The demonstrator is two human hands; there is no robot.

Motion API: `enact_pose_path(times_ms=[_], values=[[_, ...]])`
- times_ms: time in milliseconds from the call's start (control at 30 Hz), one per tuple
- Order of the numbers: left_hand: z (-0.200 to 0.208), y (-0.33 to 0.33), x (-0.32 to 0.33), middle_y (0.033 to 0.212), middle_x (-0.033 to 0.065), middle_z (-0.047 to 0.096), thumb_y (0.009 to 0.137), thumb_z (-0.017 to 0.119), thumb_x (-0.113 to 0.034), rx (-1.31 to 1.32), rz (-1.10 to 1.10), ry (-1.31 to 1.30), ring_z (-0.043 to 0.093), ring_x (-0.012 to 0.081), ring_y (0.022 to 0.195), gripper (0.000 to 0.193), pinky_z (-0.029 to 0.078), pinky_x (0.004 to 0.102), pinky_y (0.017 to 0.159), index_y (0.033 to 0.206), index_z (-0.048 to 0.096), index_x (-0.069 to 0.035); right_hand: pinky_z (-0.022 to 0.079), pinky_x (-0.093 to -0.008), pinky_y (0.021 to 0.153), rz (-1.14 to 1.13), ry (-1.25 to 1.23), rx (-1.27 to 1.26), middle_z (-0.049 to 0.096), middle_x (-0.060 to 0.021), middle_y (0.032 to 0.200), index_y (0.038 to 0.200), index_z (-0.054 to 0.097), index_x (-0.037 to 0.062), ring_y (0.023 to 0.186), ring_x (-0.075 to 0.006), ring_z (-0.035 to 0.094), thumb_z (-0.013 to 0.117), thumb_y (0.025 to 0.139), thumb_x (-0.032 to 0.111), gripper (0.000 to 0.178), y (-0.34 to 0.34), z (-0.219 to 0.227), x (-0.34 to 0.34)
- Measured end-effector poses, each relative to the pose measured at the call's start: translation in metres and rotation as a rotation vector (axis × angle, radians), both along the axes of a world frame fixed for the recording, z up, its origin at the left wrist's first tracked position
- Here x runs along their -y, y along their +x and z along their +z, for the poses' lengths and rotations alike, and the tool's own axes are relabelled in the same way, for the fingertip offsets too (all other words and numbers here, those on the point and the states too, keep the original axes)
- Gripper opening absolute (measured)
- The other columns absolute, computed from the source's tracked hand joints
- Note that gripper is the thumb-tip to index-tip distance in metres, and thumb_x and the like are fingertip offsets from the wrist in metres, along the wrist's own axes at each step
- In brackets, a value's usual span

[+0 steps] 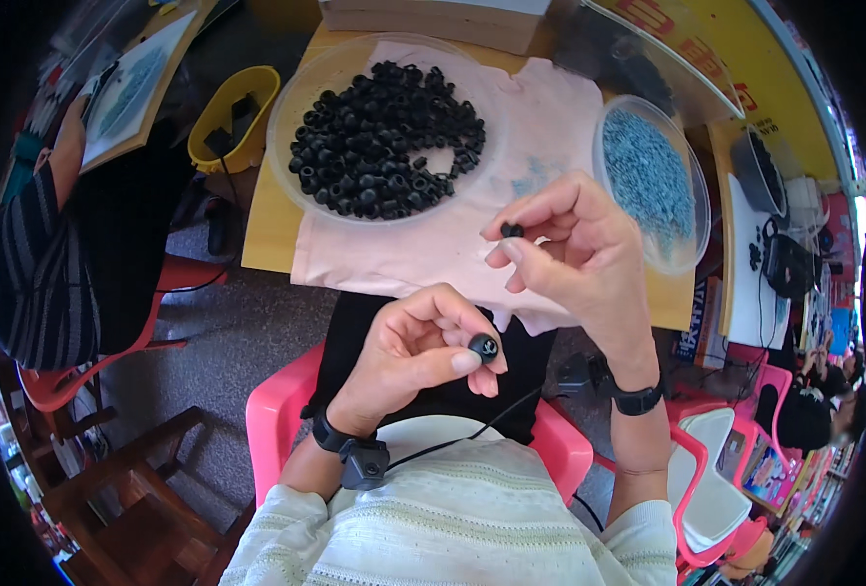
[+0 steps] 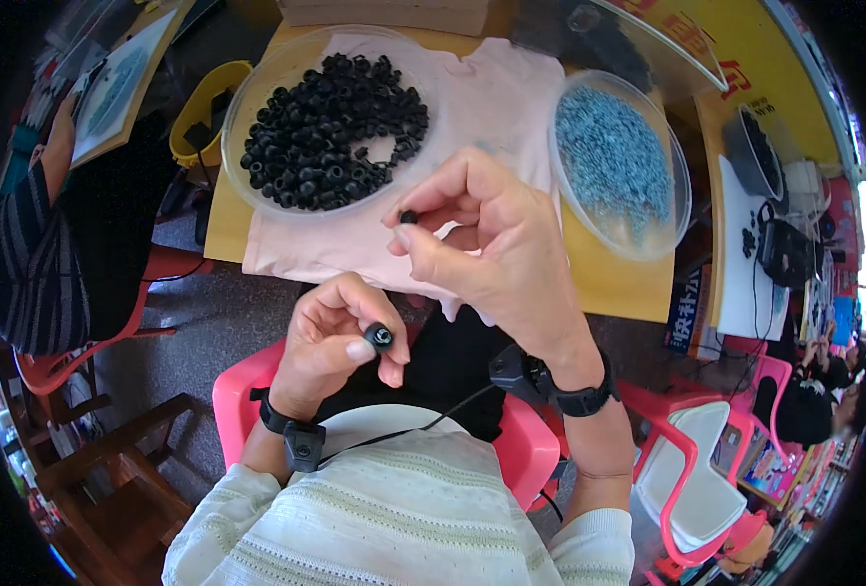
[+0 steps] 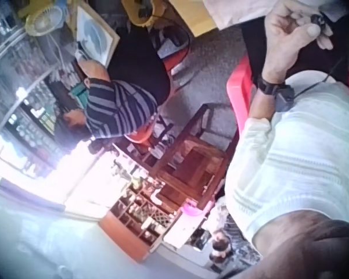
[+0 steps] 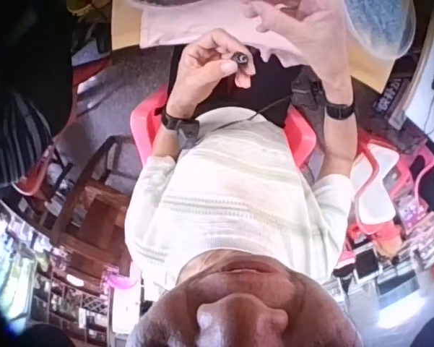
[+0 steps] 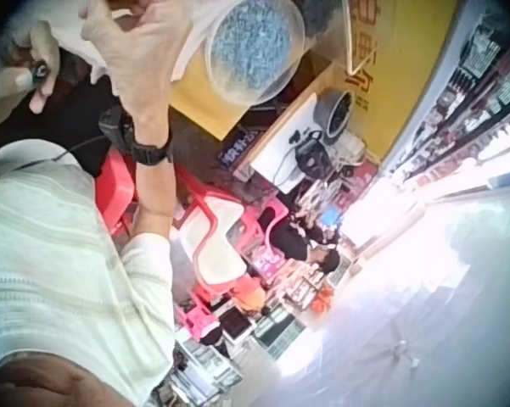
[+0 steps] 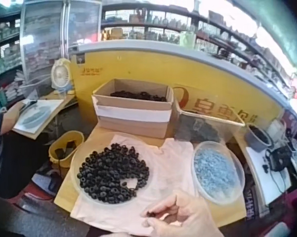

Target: Manually assembling small plastic inserts into black plastic housings at a workstation.

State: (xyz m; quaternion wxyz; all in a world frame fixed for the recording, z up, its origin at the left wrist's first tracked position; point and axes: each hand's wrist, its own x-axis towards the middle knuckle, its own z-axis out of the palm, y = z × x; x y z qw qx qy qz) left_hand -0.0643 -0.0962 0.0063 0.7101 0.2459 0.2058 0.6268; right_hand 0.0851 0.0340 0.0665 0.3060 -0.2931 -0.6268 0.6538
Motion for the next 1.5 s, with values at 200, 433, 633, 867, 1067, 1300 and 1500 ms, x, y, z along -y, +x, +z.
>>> enact_pose_path(times_ms=[200, 433, 633, 867, 1067, 1300, 1500], values=[[0.007, 0.009, 0.001, 0.094, 0.017, 0.069, 0.093, 0.062, -0.003, -0.029, 0.041, 0.014, 0.07, 0.0185, 0.076, 0.015, 0.057, 0.0281, 0.07, 0.106, 0.058, 0.001, 0.053, -0.0203, 0.069, 0.004, -0.038, -0.095, 0.067, -0.007, 0.095, 0.104, 0.066, -0.0027, 0.082, -0.0072, 0.064, 0.07, 0.087, -0.002, 0.018, 0.032, 0.0, 0.032], [0.02, 0.017, 0.007, 0.095, 0.0167, 0.069, 0.094, 0.06, -0.003, -0.109, 0.083, -0.029, 0.069, 0.0184, 0.077, 0.016, 0.056, 0.0281, 0.07, 0.109, 0.059, 0.002, 0.054, -0.0215, 0.074, -0.052, 0.069, -0.059, 0.067, -0.0053, 0.1, 0.112, 0.068, -0.0019, 0.087, -0.0099, 0.065, 0.066, 0.09, -0.004, 0.022, 0.048, 0.01, 0.051], [0.023, 0.02, 0.016, 0.096, 0.0161, 0.069, 0.094, 0.063, -0.002, -0.127, 0.07, -0.017, 0.069, 0.0178, 0.077, 0.017, 0.056, 0.0281, 0.07, 0.109, 0.059, 0.003, 0.054, -0.0234, 0.078, -0.028, -0.002, -0.183, 0.066, -0.007, 0.102, 0.104, 0.067, -0.0031, 0.09, -0.0114, 0.065, 0.067, 0.089, -0.004, 0.015, 0.05, 0.018, 0.068], [0.027, 0.024, 0.021, 0.089, 0.0148, 0.069, 0.091, 0.069, -0.012, -0.212, 0.111, -0.054, 0.067, 0.017, 0.069, 0.019, 0.056, 0.0282, 0.063, 0.101, 0.059, 0.0, 0.054, -0.0218, 0.072, -0.002, 0.24, -0.074, 0.067, -0.0083, 0.1, 0.101, 0.069, -0.0012, 0.088, -0.0121, 0.066, 0.069, 0.086, -0.007, 0.017, 0.055, 0.016, 0.066], [0.025, 0.024, 0.018, 0.089, 0.0145, 0.069, 0.09, 0.07, -0.012, -0.229, 0.104, -0.071, 0.067, 0.0167, 0.069, 0.019, 0.056, 0.0281, 0.064, 0.1, 0.058, 0.0, 0.053, -0.0219, 0.067, 0.017, 0.351, -0.017, 0.069, -0.0077, 0.099, 0.1, 0.071, 0.0019, 0.084, -0.0113, 0.067, 0.07, 0.084, -0.006, 0.018, 0.055, 0.016, 0.061], [0.019, 0.021, 0.015, 0.094, 0.015, 0.07, 0.092, 0.065, -0.001, -0.195, 0.063, -0.065, 0.07, 0.0176, 0.077, 0.015, 0.057, 0.0276, 0.069, 0.106, 0.061, 0.002, 0.055, -0.0242, 0.068, 0.073, 0.552, 0.063, 0.069, -0.0077, 0.097, 0.101, 0.071, 0.0016, 0.084, -0.0125, 0.067, 0.069, 0.084, -0.006, 0.019, 0.053, 0.016, 0.054], [0.016, 0.024, 0.01, 0.092, 0.0139, 0.07, 0.092, 0.065, 0.0, -0.179, 0.042, -0.067, 0.07, 0.0171, 0.077, 0.015, 0.056, 0.0266, 0.068, 0.106, 0.062, 0.002, 0.056, -0.0237, 0.07, 0.006, 0.257, -0.021, 0.068, -0.0083, 0.097, 0.104, 0.069, -0.002, 0.081, -0.013, 0.069, 0.066, 0.087, -0.007, 0.018, 0.054, 0.007, 0.058]])
